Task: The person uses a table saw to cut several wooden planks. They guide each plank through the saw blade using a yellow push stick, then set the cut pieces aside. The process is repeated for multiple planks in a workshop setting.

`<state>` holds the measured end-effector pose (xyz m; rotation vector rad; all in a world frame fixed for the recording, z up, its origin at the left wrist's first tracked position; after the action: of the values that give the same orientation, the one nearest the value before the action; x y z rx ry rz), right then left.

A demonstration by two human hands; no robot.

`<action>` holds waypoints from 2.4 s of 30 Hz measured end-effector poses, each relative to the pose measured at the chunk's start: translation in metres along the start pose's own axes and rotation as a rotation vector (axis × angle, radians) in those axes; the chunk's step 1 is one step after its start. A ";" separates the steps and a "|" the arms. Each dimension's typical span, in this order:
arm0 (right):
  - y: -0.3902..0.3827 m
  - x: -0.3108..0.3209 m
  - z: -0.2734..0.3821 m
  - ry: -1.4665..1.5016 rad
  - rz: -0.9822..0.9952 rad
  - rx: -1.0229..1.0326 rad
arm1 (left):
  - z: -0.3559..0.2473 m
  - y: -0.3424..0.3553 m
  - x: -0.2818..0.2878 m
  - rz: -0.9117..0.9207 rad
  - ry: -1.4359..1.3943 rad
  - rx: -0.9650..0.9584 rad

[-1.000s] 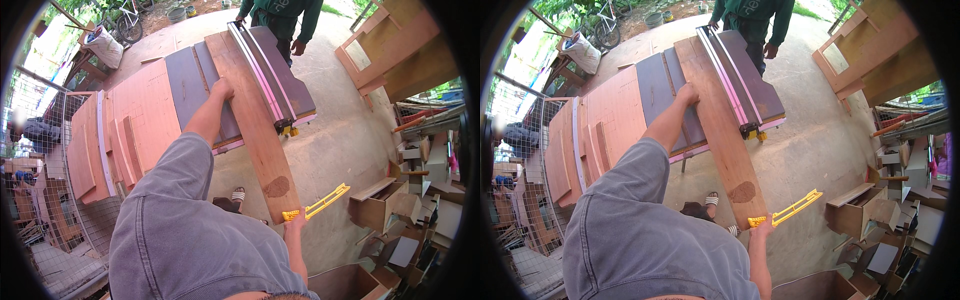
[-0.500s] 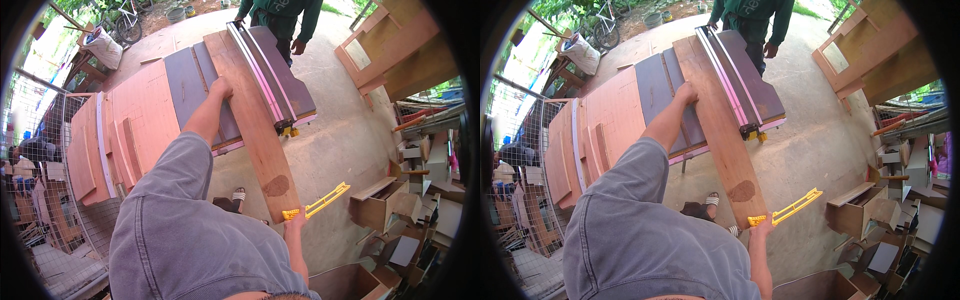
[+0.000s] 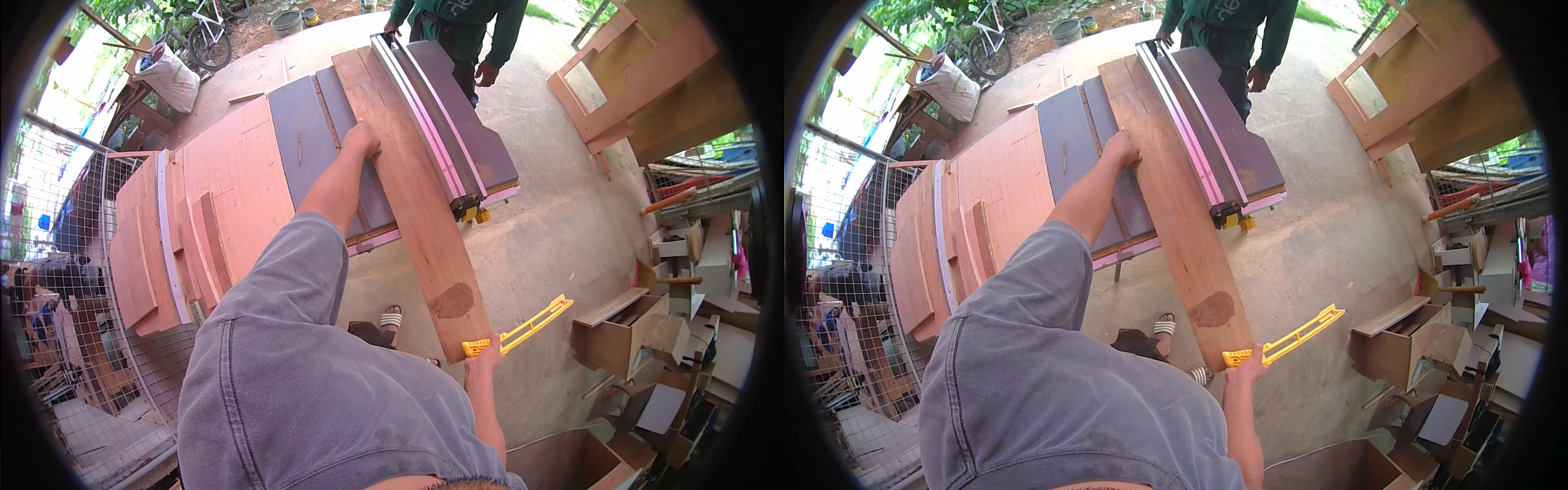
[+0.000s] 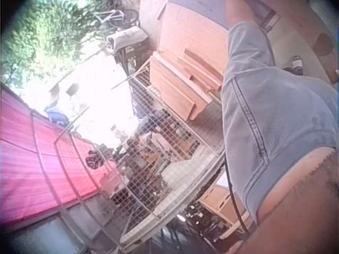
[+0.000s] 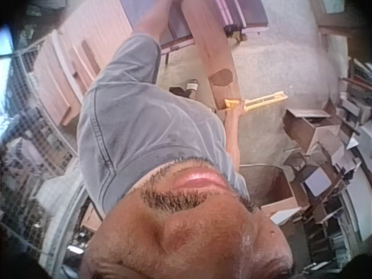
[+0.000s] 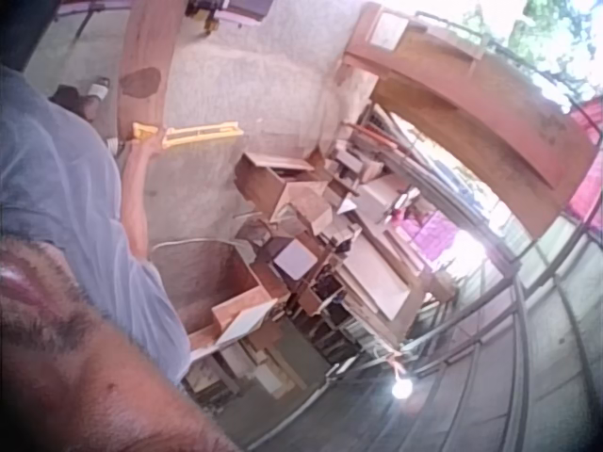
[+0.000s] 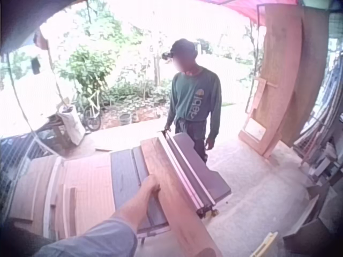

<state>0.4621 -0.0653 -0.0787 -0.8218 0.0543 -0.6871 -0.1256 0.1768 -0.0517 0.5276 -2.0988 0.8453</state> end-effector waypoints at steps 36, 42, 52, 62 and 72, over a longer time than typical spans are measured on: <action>0.002 -0.018 -0.002 0.008 0.034 0.021 | 0.001 -0.004 0.016 -0.112 -0.085 -0.041; -0.002 -0.020 0.003 -0.004 0.033 0.021 | 0.010 -0.048 -0.012 -0.300 -0.290 -0.095; 0.007 -0.023 -0.003 0.022 0.042 0.012 | -0.015 -0.187 -0.055 -0.021 -0.092 -0.045; 0.011 -0.027 -0.004 0.104 0.092 -0.073 | -0.030 -0.206 -0.056 0.047 -0.062 0.075; 0.011 -0.036 0.000 0.083 0.106 -0.082 | -0.038 -0.200 -0.051 0.102 0.017 0.131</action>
<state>0.4404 -0.0393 -0.0943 -0.8624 0.2007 -0.6222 0.0464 0.0700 0.0024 0.4824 -2.0787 1.0475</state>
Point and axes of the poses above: each hand's wrist, its own y-axis towards the middle knuckle, its own x-axis out of the back of the hand, z = x × y, the point moved 4 cm from there along y, towards the middle knuckle, and after that the axes turned 11 degrees about -y, right-handed, at the moved point
